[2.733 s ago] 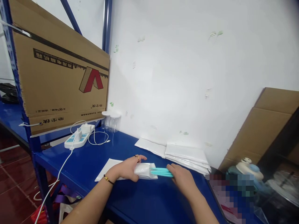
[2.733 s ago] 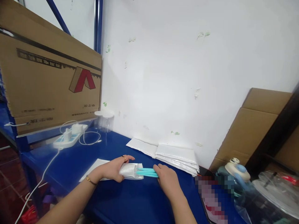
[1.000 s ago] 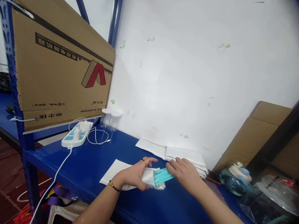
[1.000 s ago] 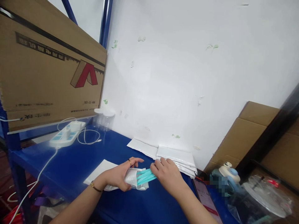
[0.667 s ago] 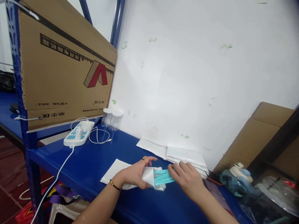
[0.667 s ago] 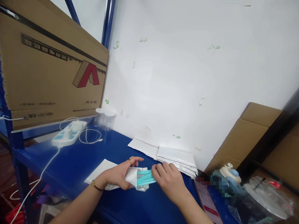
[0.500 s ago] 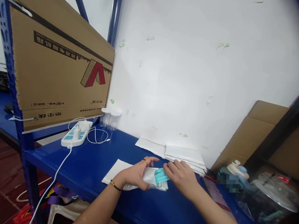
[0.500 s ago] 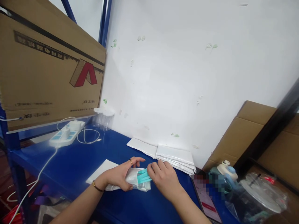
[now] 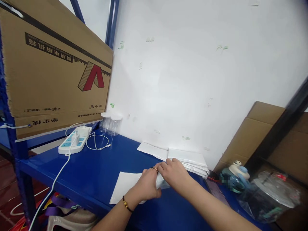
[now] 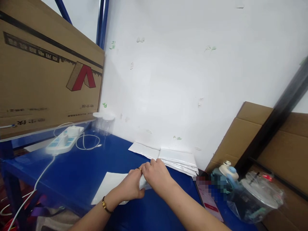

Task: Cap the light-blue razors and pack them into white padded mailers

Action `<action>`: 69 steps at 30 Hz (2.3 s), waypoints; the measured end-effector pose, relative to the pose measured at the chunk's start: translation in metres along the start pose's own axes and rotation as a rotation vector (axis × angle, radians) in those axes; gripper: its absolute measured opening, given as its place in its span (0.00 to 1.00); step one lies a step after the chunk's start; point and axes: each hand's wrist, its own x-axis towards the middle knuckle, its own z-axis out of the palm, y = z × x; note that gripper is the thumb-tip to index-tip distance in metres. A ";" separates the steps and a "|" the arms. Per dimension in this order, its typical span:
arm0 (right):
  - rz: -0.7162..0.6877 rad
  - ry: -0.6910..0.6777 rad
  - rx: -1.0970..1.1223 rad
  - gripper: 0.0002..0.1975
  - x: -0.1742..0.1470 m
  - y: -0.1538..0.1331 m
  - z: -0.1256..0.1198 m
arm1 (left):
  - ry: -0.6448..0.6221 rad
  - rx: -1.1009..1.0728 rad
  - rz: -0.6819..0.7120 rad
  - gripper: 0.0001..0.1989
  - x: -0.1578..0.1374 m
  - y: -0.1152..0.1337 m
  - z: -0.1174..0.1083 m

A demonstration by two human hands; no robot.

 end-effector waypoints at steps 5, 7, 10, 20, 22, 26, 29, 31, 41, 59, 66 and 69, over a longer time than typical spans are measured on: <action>-0.098 -0.026 -0.059 0.04 0.022 0.032 -0.048 | 0.171 -0.353 0.079 0.24 0.027 0.018 -0.009; -0.102 -0.004 -0.080 0.04 0.030 0.051 -0.071 | 0.230 -0.469 0.119 0.26 0.037 0.028 -0.020; -0.064 -0.033 -0.069 0.07 0.032 0.076 -0.100 | 0.233 -0.596 0.147 0.34 0.044 0.035 -0.033; 0.172 0.027 0.713 0.16 0.005 0.084 -0.098 | 0.275 -0.815 0.141 0.38 0.042 0.024 -0.056; 0.130 -0.023 0.729 0.12 0.008 0.078 -0.090 | 0.276 -0.842 0.159 0.39 0.042 0.021 -0.059; 0.074 0.007 0.766 0.07 0.017 0.081 -0.087 | 0.231 -0.948 0.221 0.48 0.040 0.008 -0.066; 0.027 0.041 0.812 0.09 0.017 0.093 -0.090 | 0.068 -1.062 0.227 0.41 0.038 -0.007 -0.070; 0.018 0.045 0.831 0.10 0.015 0.100 -0.088 | -0.074 -1.086 0.172 0.33 0.037 -0.016 -0.070; 0.051 0.256 1.342 0.28 -0.006 0.095 -0.060 | -0.276 -1.343 0.026 0.24 0.041 -0.006 -0.045; 0.177 0.138 1.294 0.16 -0.002 0.056 -0.021 | -0.755 -1.875 -0.314 0.10 0.033 -0.004 -0.014; 0.700 0.429 1.435 0.17 -0.022 0.123 0.018 | -0.445 -1.955 -0.429 0.18 0.046 -0.011 -0.017; 0.994 0.649 1.518 0.17 -0.048 0.156 0.066 | -0.066 -1.952 -0.675 0.15 0.058 -0.025 -0.009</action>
